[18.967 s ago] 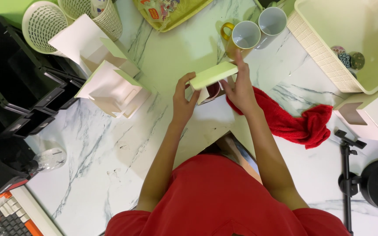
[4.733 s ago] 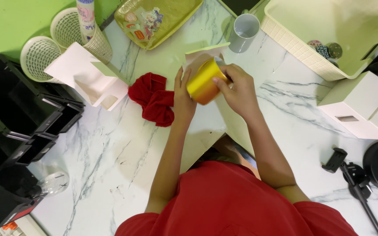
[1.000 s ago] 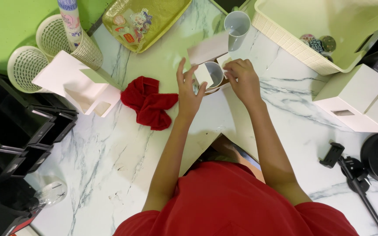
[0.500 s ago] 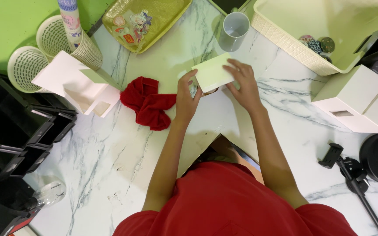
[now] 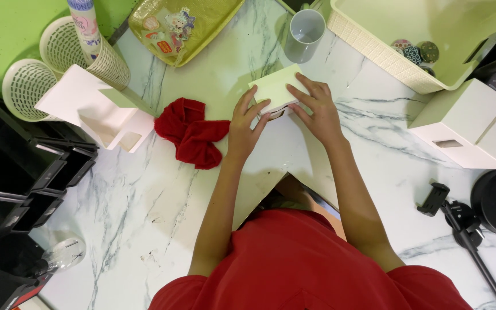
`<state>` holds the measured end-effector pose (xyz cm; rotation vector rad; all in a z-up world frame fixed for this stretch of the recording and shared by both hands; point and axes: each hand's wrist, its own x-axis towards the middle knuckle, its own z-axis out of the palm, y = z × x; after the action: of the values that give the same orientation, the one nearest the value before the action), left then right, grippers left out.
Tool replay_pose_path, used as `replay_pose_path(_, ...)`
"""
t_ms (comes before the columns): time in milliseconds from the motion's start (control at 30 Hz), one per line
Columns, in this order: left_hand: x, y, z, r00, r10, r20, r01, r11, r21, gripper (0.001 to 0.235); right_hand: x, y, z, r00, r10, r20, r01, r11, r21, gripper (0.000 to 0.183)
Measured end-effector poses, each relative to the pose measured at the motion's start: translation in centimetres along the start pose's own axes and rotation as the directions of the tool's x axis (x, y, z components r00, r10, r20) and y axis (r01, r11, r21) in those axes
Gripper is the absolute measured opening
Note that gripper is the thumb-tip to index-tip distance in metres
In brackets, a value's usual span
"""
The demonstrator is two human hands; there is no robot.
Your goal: The person places mugs into cardboard boxes, closes the lids, and wipes the inside of a black plastic tray using a cloth.
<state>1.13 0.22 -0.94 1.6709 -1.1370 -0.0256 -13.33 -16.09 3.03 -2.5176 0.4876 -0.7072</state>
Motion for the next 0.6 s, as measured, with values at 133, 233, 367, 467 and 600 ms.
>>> replay_pose_path(133,0.13,0.01,-0.29,1.0,0.027,-0.001,-0.027,1.0,0.007,0.034,-0.01,-0.65,-0.54,1.0,-0.013,0.008,0.014,1.0,-0.02,0.053)
replay_pose_path(233,0.0,0.0,-0.33,0.999,0.028,0.018,-0.028,0.999,-0.016,0.033,-0.13,-0.83,-0.85,0.999,-0.025,0.031,0.025,1.0,-0.004,0.051)
replay_pose_path(367,-0.2,-0.1,-0.01,1.0,0.016,0.024,-0.015,0.999,-0.036,0.032,-0.27,-0.52,-0.84,0.998,-0.017,0.056,0.016,1.0,0.01,0.051)
replay_pose_path(467,-0.13,-0.16,0.06,1.0,0.019,0.01,-0.018,0.999,-0.04,0.031,-0.04,-0.68,-0.77,0.998,-0.007,0.058,0.006,1.0,0.012,0.05)
replay_pose_path(600,-0.13,0.1,0.1,1.0,0.009,0.007,-0.008,0.998,-0.059,0.03,0.08,-0.71,-0.65,0.999,0.024,0.041,-0.025,1.0,0.014,0.047)
